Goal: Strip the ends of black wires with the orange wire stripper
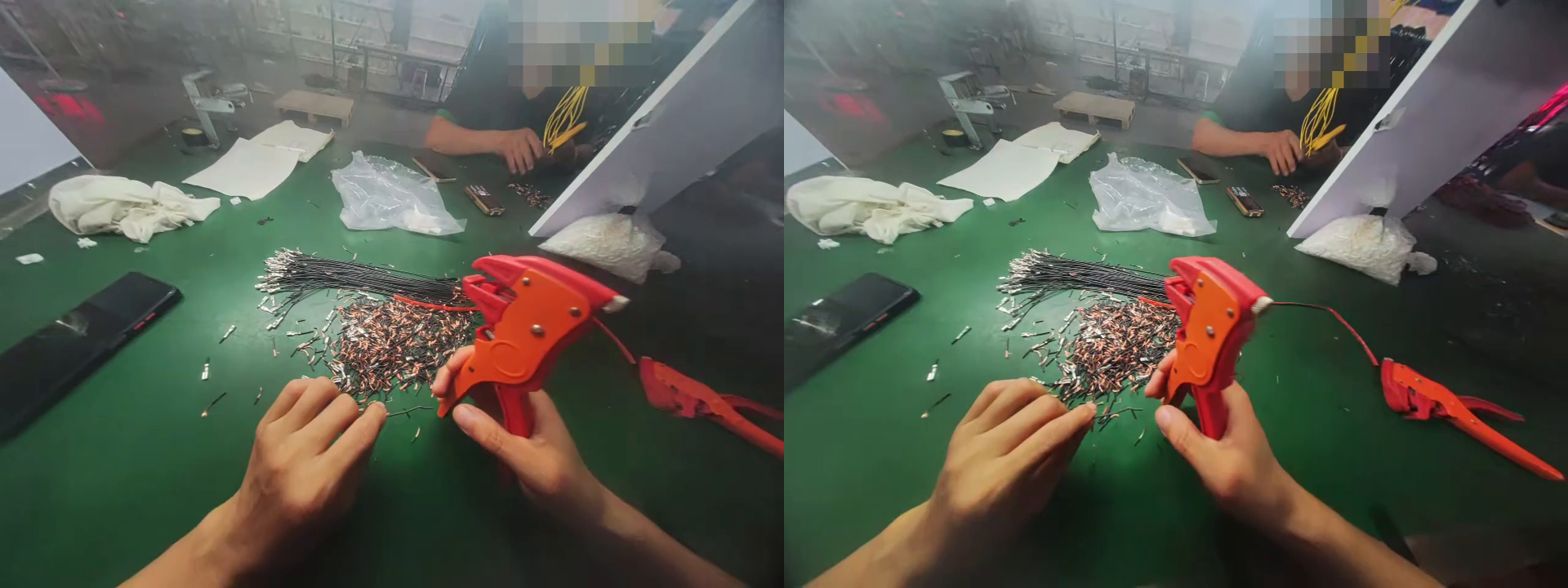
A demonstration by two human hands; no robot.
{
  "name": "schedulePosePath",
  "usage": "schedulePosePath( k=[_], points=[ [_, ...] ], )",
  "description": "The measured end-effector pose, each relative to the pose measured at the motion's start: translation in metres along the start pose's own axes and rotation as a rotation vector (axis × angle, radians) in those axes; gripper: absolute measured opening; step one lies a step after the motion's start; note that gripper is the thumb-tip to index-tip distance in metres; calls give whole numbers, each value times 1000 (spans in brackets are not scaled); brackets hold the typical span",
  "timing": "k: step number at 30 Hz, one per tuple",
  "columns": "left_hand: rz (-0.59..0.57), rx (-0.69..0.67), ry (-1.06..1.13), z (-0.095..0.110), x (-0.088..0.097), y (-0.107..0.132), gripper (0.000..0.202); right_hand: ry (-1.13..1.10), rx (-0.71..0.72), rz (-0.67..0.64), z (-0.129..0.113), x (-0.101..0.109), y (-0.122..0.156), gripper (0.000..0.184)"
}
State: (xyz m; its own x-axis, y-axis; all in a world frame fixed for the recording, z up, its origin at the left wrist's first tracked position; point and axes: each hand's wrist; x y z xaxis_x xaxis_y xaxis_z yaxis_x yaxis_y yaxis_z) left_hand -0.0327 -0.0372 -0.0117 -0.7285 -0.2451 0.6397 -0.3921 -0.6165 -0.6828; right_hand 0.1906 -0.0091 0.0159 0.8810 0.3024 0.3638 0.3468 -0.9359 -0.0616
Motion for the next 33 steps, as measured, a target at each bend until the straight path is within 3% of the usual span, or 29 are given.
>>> schedulePosePath(
  k=[7,10,15,19,22,29,33],
  points=[
    [-1,52,43,4,-2,-1,13,-209,-125,-168,-1,-5,4,20],
    [117,117,87,2,5,-5,21,-365,-148,-262,7,5,6,24],
    [305,178,63,-3,17,-10,29,-745,-255,-617,21,9,15,30],
    [305,161,20,-5,20,-10,27,-796,-354,-686,28,0,22,37],
    [259,135,-14,-5,22,-10,27,-727,-343,-795,30,-2,21,39],
    [214,130,-42,-6,24,-9,31,-675,-336,-695,26,-2,22,39],
    [215,112,-49,-5,24,-8,34,-652,-317,-706,25,-3,24,39]
  ],
)
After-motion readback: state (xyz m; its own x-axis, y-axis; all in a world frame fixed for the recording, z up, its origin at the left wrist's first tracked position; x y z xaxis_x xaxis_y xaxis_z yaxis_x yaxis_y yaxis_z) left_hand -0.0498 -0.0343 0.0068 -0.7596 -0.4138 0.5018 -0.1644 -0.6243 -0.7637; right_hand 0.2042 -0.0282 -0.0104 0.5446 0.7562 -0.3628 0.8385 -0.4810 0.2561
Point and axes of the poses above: each hand's wrist, its own y-axis away from the middle knuckle, its own x-axis out of the back of the hand, z = x × y, and after that the axes turned 14 degrees about y, right-handed
